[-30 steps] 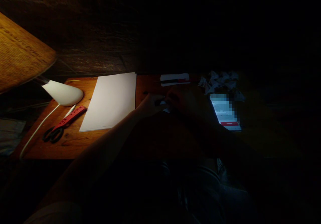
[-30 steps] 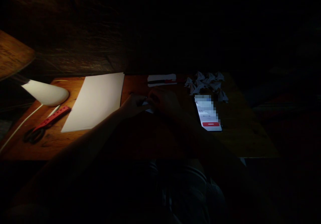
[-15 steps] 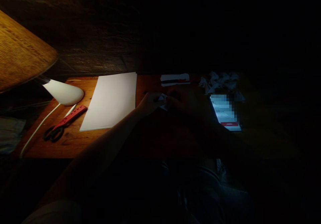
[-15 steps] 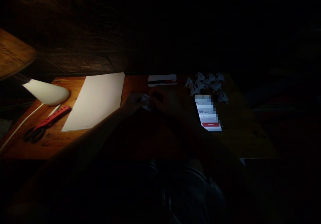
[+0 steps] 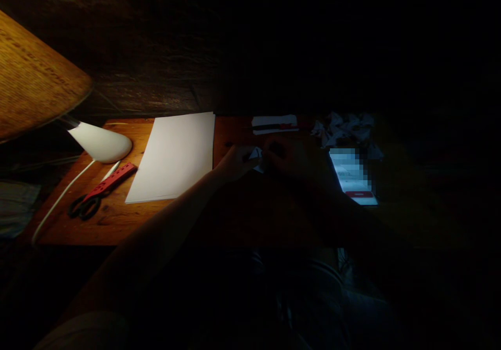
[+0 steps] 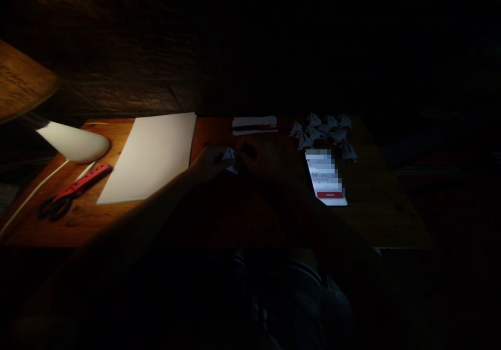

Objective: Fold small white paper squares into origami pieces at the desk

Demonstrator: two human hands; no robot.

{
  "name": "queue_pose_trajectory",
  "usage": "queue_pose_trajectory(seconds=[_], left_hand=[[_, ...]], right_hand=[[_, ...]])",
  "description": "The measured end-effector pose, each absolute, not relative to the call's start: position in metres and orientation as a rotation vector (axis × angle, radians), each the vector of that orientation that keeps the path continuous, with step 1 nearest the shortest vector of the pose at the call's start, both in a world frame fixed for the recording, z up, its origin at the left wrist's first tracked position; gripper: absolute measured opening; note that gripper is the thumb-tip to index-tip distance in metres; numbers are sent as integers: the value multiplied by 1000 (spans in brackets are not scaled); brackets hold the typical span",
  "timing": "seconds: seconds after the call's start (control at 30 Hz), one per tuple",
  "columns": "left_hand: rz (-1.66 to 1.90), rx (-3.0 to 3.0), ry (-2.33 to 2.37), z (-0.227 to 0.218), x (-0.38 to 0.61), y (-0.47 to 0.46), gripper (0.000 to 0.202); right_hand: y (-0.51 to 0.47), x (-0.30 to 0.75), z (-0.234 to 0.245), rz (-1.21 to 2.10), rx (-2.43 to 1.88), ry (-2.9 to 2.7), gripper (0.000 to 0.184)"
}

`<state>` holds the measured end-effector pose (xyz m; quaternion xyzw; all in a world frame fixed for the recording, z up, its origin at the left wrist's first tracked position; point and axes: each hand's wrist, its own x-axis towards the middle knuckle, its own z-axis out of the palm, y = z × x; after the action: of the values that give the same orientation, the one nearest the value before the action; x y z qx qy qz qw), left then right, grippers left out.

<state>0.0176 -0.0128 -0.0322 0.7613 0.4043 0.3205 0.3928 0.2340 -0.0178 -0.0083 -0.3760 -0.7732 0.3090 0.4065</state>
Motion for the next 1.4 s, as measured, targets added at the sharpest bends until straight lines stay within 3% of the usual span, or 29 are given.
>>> queue_pose_trajectory(seconds=[0.67,1.0,1.4], left_hand=[[885,1806,1021,-30,20,-12,18],[862,1812,1059,-30,20,-14,21],[867,1898,1072,-28,20,-17,19]], right_hand=[[-21,231,-9,888,-967,-1900,16],[-17,232,-16,894,-990,-1957,41],[-18,226,-16,958,-986,-1916,41]])
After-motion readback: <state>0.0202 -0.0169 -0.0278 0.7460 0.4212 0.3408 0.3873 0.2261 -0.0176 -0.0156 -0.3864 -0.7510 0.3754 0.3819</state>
